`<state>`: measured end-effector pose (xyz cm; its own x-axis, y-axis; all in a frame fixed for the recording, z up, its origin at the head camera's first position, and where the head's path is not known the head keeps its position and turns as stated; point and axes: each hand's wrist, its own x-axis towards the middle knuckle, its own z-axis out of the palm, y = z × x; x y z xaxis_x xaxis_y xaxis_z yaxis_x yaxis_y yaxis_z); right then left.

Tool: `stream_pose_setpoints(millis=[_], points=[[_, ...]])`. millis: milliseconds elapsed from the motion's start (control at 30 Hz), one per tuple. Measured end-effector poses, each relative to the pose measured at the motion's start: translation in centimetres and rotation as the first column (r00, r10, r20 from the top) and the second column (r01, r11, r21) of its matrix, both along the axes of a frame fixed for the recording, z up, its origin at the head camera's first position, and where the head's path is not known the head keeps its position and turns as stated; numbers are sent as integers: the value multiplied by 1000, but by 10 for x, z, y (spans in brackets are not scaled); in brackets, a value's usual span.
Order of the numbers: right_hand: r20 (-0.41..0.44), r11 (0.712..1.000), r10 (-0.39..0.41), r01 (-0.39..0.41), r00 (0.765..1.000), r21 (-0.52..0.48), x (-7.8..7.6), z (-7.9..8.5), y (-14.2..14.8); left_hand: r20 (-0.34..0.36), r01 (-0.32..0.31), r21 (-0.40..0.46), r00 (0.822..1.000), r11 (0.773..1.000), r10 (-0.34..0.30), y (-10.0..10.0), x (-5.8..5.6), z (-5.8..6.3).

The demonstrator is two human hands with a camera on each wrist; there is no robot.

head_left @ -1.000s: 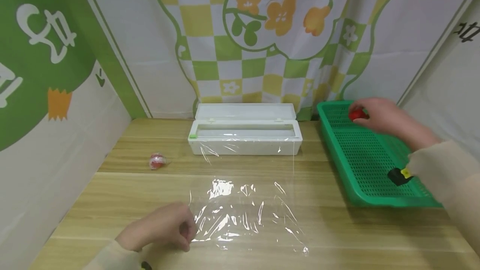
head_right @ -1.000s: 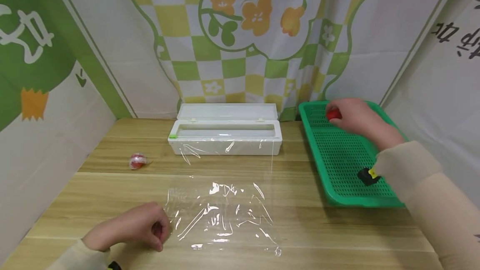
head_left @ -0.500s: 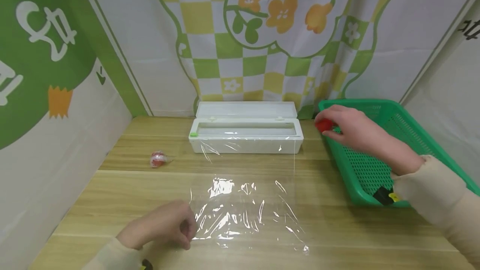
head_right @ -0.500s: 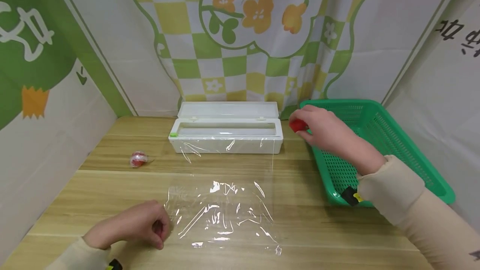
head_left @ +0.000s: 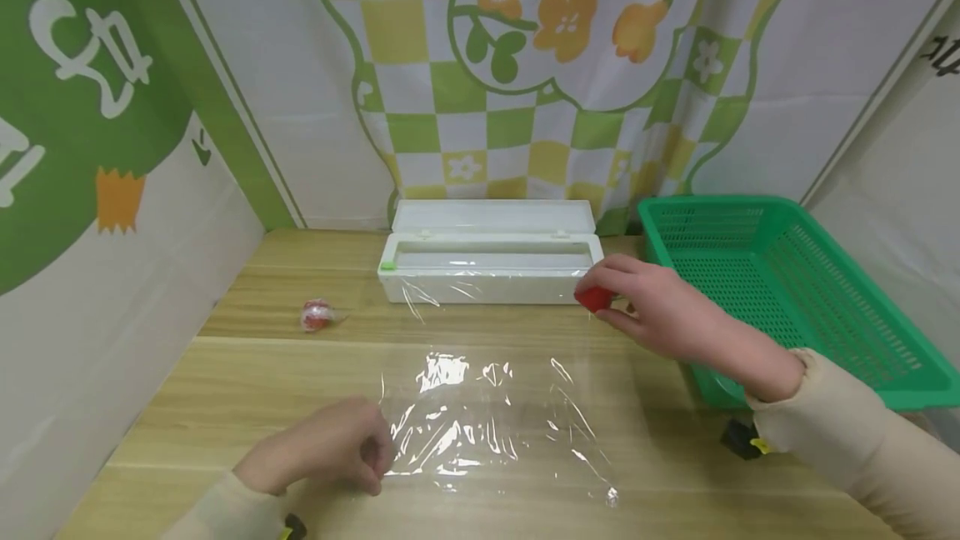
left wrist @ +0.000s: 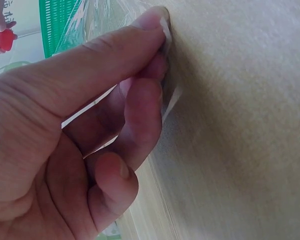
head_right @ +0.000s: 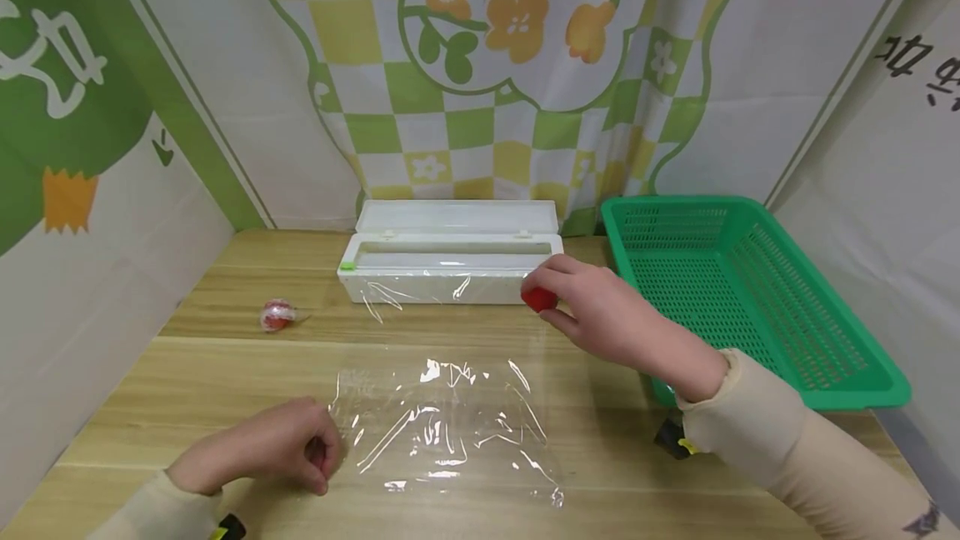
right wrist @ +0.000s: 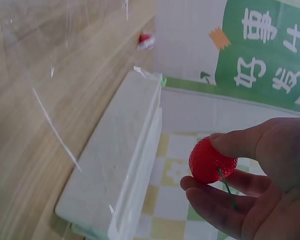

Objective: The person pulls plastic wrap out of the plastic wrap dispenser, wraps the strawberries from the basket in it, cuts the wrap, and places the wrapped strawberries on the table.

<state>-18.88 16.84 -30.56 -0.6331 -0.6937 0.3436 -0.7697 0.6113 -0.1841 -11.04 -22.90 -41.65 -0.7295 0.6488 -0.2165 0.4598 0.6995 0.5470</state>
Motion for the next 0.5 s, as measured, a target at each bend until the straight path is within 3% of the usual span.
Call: stream_pose_setpoints(millis=[267,500], points=[[-8,990,121,-121,993,-78,14,-11,-19,8,1,4,1000,1000,-1,1,0,0],[2,977,178,-176,984,-118,24,-19,-30,24,4,9,1000,1000,-4,1,-1,2]])
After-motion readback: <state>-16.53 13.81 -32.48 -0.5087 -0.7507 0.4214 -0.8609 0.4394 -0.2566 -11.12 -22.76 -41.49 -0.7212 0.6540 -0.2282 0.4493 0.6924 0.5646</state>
